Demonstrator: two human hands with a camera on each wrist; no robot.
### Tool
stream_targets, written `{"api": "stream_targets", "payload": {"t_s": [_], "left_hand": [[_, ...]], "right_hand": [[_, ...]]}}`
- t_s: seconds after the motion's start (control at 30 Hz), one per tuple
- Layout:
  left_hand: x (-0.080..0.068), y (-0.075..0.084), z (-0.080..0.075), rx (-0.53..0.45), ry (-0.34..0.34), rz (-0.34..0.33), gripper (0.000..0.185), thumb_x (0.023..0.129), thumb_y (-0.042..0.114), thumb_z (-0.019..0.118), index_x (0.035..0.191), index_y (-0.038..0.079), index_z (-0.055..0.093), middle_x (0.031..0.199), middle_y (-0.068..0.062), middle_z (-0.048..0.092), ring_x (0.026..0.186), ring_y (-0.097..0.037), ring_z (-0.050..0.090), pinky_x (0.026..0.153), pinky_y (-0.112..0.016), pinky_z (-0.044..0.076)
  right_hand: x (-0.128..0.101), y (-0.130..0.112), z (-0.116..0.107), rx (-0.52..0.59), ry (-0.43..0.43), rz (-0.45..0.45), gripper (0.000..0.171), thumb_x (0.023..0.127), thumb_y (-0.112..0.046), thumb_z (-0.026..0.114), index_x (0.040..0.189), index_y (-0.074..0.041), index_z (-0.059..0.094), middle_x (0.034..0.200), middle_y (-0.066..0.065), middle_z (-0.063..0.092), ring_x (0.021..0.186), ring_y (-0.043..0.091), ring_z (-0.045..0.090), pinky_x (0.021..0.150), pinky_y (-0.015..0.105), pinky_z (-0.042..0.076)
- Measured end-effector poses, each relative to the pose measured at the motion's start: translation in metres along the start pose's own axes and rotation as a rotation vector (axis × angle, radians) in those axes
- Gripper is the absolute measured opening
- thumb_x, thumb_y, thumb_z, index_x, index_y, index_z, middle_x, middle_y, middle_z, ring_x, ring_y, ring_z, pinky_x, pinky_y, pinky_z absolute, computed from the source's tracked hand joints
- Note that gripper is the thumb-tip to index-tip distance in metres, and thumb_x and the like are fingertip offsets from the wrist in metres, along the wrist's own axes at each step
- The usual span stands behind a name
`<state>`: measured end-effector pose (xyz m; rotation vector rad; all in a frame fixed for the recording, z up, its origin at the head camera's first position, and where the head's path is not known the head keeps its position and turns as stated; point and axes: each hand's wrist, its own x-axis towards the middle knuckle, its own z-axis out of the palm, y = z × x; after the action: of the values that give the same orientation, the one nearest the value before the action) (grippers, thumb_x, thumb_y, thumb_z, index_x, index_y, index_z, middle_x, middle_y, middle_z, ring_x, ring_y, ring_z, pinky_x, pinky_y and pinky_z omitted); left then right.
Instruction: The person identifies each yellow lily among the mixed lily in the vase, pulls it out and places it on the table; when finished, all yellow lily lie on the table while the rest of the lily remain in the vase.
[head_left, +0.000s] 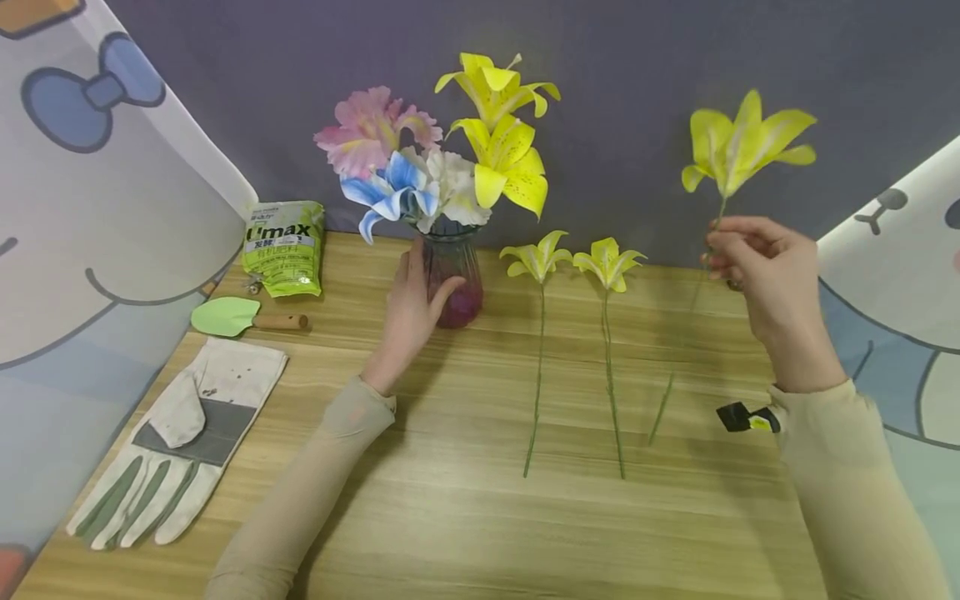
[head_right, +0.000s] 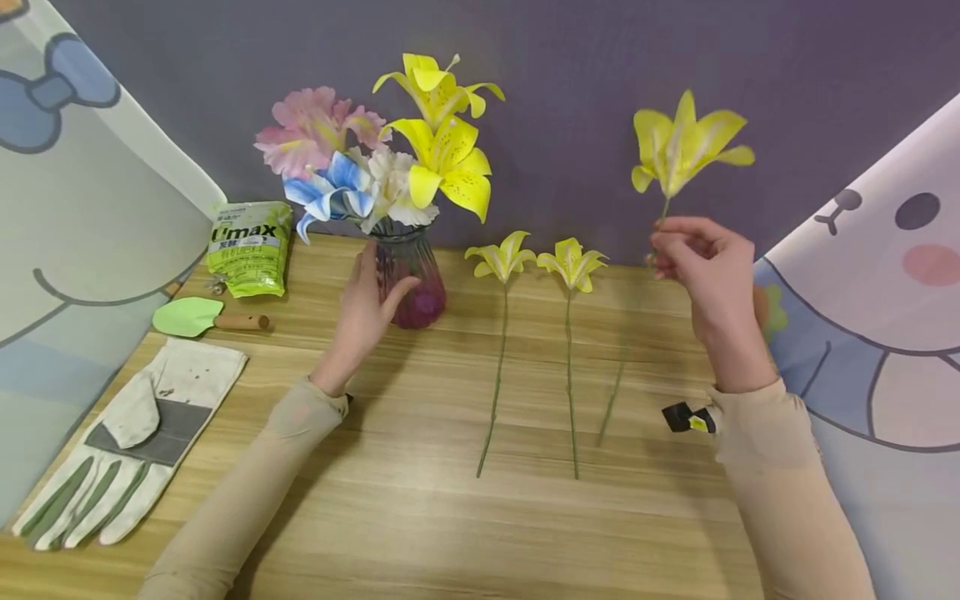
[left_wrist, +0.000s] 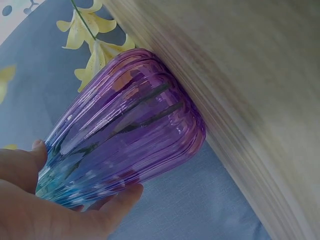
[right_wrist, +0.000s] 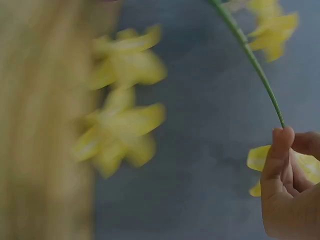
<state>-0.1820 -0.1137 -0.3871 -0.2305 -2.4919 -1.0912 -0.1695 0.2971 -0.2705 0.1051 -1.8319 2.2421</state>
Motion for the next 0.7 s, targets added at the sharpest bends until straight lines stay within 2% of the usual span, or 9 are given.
{"api": "stream_targets", "payload": {"t_s": [0.13,0.23,0.3,0.4,0.57,0.7], "left_hand": [[0.000,0.000,0.000,-0.002,0.002,0.007,0.088,0.103,0.036,0.074,0.162,-0.011,0.029,0.144,-0.035,0.051,0.129,-0.051,0.056,0.100,-0.069,0.049],[0.000,0.000,0.000,0.001,0.011,0.011,0.088,0.102,0.034,0.075,0.161,-0.012,0.030,0.142,-0.035,0.052,0.126,-0.051,0.057,0.099,-0.069,0.049],[0.000,0.000,-0.001,0.003,0.018,0.015,0.087,0.102,0.033,0.076,0.161,-0.012,0.030,0.141,-0.035,0.053,0.124,-0.051,0.058,0.098,-0.069,0.049],[-0.001,-0.001,-0.001,0.004,0.018,0.015,0.087,0.102,0.033,0.076,0.161,-0.012,0.031,0.141,-0.036,0.053,0.124,-0.051,0.058,0.098,-0.069,0.049],[-0.001,0.000,-0.001,0.000,0.007,-0.001,0.088,0.102,0.034,0.075,0.162,-0.011,0.030,0.143,-0.035,0.052,0.127,-0.051,0.057,0.099,-0.070,0.048],[-0.001,0.000,-0.002,-0.006,0.000,-0.002,0.088,0.103,0.036,0.074,0.163,-0.010,0.029,0.144,-0.035,0.052,0.128,-0.051,0.056,0.100,-0.069,0.048]], "right_hand": [[-0.003,0.029,-0.043,-0.358,-0.089,0.127,0.010,0.103,-0.003,0.071,0.109,-0.005,0.078,0.093,-0.003,0.078,0.070,0.010,0.071,0.063,0.023,0.060],[-0.003,0.047,-0.064,-0.617,-0.178,0.163,0.016,0.107,-0.005,0.065,0.120,0.003,0.071,0.089,-0.013,0.074,0.072,0.004,0.072,0.066,0.021,0.060],[-0.002,0.060,-0.071,-0.738,-0.236,0.169,0.024,0.108,-0.003,0.062,0.125,0.013,0.064,0.089,-0.017,0.072,0.073,0.001,0.072,0.067,0.021,0.060],[0.000,0.077,-0.074,-0.807,-0.291,0.178,0.032,0.105,0.001,0.062,0.126,0.025,0.057,0.091,-0.009,0.073,0.071,0.001,0.071,0.066,0.022,0.061],[0.001,0.095,-0.074,-0.862,-0.343,0.192,0.030,0.103,0.003,0.061,0.122,0.026,0.059,0.101,0.026,0.073,0.070,0.001,0.069,0.065,0.023,0.061],[0.001,0.104,-0.075,-0.902,-0.366,0.208,0.031,0.104,0.001,0.059,0.122,0.026,0.060,0.105,0.036,0.071,0.068,0.000,0.068,0.065,0.021,0.060]]}}
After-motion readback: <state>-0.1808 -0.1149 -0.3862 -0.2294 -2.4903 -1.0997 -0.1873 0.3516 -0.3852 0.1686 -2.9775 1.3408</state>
